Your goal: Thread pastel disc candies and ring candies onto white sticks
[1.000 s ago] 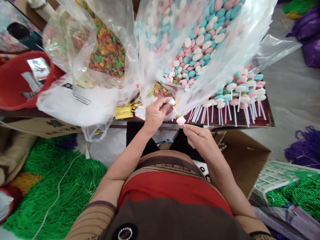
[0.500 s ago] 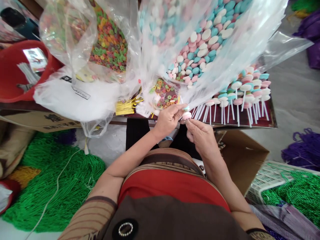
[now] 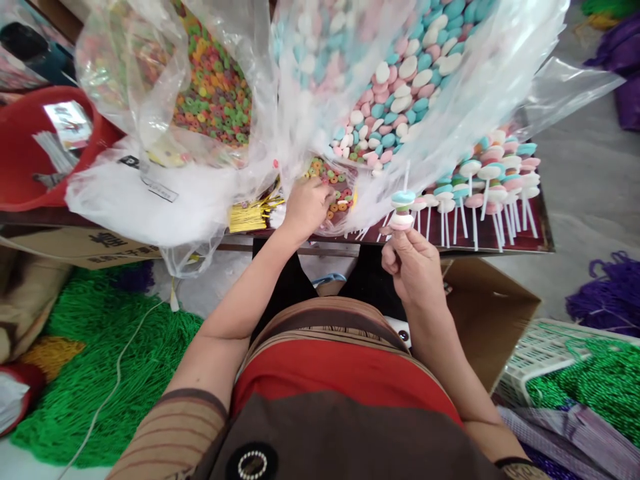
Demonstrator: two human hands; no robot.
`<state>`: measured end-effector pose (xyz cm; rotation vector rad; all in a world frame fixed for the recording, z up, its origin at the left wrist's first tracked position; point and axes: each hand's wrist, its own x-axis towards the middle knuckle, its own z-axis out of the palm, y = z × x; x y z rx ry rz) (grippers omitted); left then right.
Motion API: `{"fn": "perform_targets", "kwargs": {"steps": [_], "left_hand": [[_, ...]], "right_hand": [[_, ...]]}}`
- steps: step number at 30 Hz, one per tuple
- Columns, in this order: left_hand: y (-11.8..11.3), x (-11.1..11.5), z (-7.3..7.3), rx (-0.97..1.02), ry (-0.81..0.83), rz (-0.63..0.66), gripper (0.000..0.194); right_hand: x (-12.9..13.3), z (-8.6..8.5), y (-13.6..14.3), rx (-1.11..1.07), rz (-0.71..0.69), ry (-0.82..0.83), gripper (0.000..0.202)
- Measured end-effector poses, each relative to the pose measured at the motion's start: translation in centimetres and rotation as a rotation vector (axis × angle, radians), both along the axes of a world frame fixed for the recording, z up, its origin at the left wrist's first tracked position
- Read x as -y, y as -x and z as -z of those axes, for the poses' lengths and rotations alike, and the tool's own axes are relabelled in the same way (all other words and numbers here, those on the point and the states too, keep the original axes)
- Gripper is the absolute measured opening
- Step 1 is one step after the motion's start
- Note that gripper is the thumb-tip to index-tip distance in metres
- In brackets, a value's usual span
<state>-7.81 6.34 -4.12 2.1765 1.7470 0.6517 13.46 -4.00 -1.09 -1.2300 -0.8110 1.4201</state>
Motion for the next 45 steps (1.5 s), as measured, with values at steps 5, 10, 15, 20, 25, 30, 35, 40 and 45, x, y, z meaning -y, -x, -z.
{"fn": "perform_targets", "kwargs": {"steps": [5, 10, 15, 20, 25, 30, 35, 40, 45], "left_hand": [[0.1, 0.1, 0.1, -0.176, 0.019, 0.066, 0.013], [0.8, 1.0, -1.1, -0.224, 0.096, 0.096, 0.022], [-0.2, 1.8, -1.9, -0.236, 0.104, 0.091, 0.018], [-0.7, 1.3, -1.4, -0.206, 0.103, 0.086, 0.011], [0.8, 0.8, -0.8, 0.159, 0.119, 0.018, 0.010], [1.0, 0.9, -0.2, 0.823, 0.288, -0.113, 0.021], [0.3, 1.4, -0.2, 1.190, 0.345, -0.082, 0.038], [0.0, 1.8, -0.2, 1.317, 0.448, -0.098, 0.035], [0.1, 1.9, -0.5, 1.346, 0.504, -0.088, 0.029]], "right_hand": [[0.2, 0.0, 0.1, 0.045, -0.015, 0.014, 0.044], [0.3, 0.1, 0.2, 0.033, -0.005, 0.029, 0.048], [0.5, 0.3, 0.5, 0.038, -0.027, 0.011, 0.048], [0.5, 0.3, 0.6, 0.099, -0.054, 0.012, 0.048], [0.6, 0.7, 0.4, 0.103, -0.041, 0.019, 0.048], [0.8, 0.9, 1.2, 0.200, -0.229, 0.034, 0.051], [0.9, 0.5, 1.9, 0.260, -0.301, 0.036, 0.053], [0.9, 0.2, 1.7, 0.295, -0.298, 0.004, 0.050], [1.0, 0.2, 1.5, 0.336, -0.291, -0.001, 0.052]]}}
